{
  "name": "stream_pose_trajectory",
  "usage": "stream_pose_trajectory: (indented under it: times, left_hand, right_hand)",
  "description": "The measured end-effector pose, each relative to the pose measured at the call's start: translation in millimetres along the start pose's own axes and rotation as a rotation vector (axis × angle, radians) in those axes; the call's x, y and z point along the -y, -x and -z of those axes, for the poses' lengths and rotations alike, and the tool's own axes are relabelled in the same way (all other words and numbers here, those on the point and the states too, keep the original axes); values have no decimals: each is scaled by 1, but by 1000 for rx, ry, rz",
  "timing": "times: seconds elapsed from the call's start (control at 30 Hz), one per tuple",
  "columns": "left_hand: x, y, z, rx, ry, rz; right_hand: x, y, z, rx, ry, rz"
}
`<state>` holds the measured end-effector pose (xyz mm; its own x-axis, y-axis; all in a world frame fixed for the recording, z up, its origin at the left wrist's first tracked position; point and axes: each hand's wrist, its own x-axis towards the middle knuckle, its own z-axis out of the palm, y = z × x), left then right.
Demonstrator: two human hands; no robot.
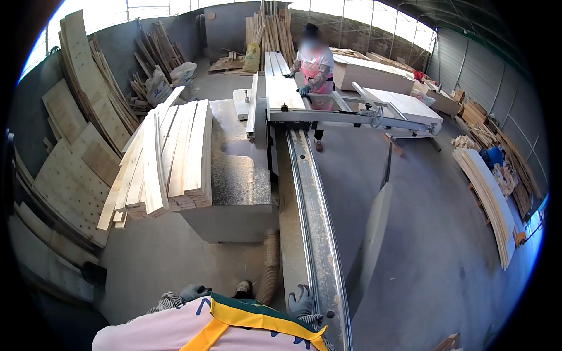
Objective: The person feeds wooden planks into a table saw and stacks the cut pieces. A coworker assists by guiding the planks through the saw. The person wears gloves and an apron while working in a workshop.
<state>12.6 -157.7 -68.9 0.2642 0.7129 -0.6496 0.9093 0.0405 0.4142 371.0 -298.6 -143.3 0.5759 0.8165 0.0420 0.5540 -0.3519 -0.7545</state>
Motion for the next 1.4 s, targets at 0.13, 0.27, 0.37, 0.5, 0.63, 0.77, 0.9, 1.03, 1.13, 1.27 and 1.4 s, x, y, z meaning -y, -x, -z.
stream_pose_trajectory:
  times: [0.13,0.27,0.37,0.5,0.63,0.77,0.9,1.03,1.13,1.27,1.4]
  left_hand:
    - [63,-5,-51,-55,215,12]
    - [76,-7,-61,-120,619,275]
    - [68,4,-45,-97,530,357]
    - [122,-4,-71,-43,297,342]
    - [198,-51,-143,26,250,380]
    - [220,-72,-162,63,267,403]
    - [210,-61,-143,15,231,412]
    - [191,-46,-120,14,272,492]
    - [179,-36,-103,47,191,424]
    - [213,-60,-132,25,202,390]
    - [241,-78,-151,41,203,371]
  right_hand:
    - [-5,3,4,-42,13,2]
    - [-5,8,6,-14,61,-36]
    - [0,8,6,6,99,-26]
    - [5,8,1,19,140,-3]
    - [11,7,-2,47,125,-22]
    - [12,6,-5,78,102,-64]
    - [19,7,-9,113,67,-82]
    - [24,5,-22,119,43,-125]
    - [23,5,-25,91,89,-39]
    - [21,9,-29,95,87,-60]
    - [18,10,-31,99,87,-57]
